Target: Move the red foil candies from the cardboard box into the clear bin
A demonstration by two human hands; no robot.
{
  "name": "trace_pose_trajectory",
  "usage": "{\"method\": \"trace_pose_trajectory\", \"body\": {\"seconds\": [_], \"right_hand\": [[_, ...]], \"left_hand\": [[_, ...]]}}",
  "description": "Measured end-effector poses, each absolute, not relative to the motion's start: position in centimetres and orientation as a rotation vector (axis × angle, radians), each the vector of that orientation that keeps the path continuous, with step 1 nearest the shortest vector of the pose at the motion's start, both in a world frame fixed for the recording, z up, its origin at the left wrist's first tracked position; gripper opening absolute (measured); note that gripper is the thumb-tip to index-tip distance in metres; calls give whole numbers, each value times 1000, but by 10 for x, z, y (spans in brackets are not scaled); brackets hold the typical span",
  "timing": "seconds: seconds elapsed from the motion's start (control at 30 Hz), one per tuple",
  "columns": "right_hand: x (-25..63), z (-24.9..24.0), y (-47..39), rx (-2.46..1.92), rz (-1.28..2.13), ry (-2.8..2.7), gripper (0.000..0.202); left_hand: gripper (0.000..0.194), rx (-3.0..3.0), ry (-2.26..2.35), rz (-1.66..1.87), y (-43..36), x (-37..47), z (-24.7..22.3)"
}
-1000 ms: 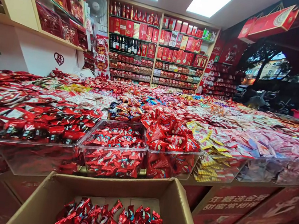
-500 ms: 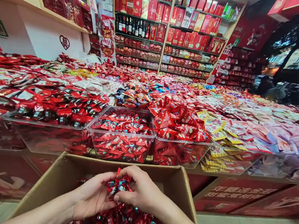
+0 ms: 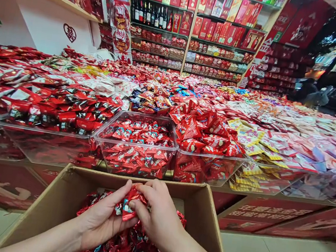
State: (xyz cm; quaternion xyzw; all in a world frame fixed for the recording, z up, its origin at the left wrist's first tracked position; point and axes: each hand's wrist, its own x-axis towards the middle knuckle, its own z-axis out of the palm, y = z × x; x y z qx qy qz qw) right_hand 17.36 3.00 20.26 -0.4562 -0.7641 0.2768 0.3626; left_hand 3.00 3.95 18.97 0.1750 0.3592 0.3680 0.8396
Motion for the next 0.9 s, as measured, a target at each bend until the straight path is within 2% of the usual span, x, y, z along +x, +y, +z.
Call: {"method": "trace_pose_trajectory", "body": {"seconds": [0.17, 0.4, 0.5, 0.6, 0.7, 0.8, 0.9], "right_hand": [[180, 198, 38, -1217, 1002, -1725, 12], [181, 201, 41, -1063, 1420, -1512, 13], [180, 197, 41, -1004, 1437, -1440, 19], [179, 193, 38, -1032, 1264, -1510, 14], [180, 200, 34, -1009, 903, -1745, 15], [182, 228, 37, -846, 389, -1931, 28], [182, 271, 61, -834, 34, -1942, 26]], "left_hand": [[22, 541, 849, 794, 40, 29, 194], [20, 526, 934, 765, 42, 29, 197], [21, 494, 940, 784, 43, 29, 196], [23, 492, 907, 784, 43, 28, 197], [20, 491, 839, 834, 40, 26, 199], [18, 481, 809, 849, 38, 26, 200], [21, 489, 846, 849, 38, 26, 198]]}}
